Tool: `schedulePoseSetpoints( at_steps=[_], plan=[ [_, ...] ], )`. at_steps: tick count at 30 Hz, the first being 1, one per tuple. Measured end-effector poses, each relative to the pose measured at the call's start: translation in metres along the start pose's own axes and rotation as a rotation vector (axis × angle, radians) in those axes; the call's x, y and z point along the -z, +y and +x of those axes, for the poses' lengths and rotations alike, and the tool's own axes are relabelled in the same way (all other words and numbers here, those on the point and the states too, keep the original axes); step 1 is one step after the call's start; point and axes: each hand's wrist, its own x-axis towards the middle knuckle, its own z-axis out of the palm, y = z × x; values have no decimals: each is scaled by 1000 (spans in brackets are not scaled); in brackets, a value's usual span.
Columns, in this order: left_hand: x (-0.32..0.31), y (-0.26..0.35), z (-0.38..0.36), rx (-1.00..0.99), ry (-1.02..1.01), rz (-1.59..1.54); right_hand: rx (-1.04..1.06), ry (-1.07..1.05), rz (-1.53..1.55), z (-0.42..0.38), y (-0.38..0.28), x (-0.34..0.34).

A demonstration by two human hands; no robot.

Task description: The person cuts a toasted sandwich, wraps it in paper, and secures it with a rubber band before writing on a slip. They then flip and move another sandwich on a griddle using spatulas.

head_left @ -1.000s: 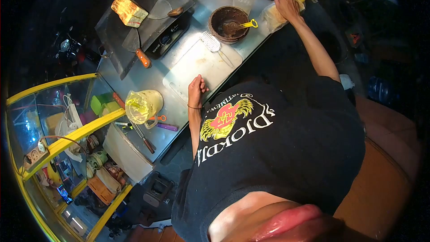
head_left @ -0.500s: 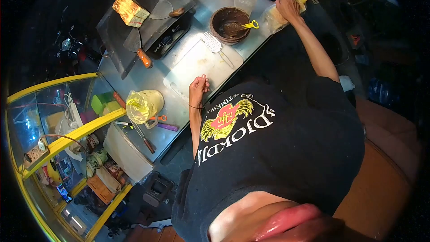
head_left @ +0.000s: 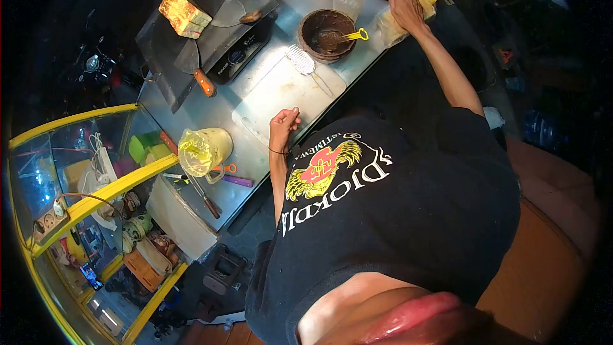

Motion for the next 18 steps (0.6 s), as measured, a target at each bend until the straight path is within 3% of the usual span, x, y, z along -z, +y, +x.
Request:
schedulePoseSetpoints(
  at_steps=[3, 18],
  plan=[
    [0, 0, 0, -21, -5, 8, 26, 89, -21, 2, 0, 2],
    [2, 0, 3, 22, -11, -61, -26, 59, -4, 2, -7, 12]
  ],
)
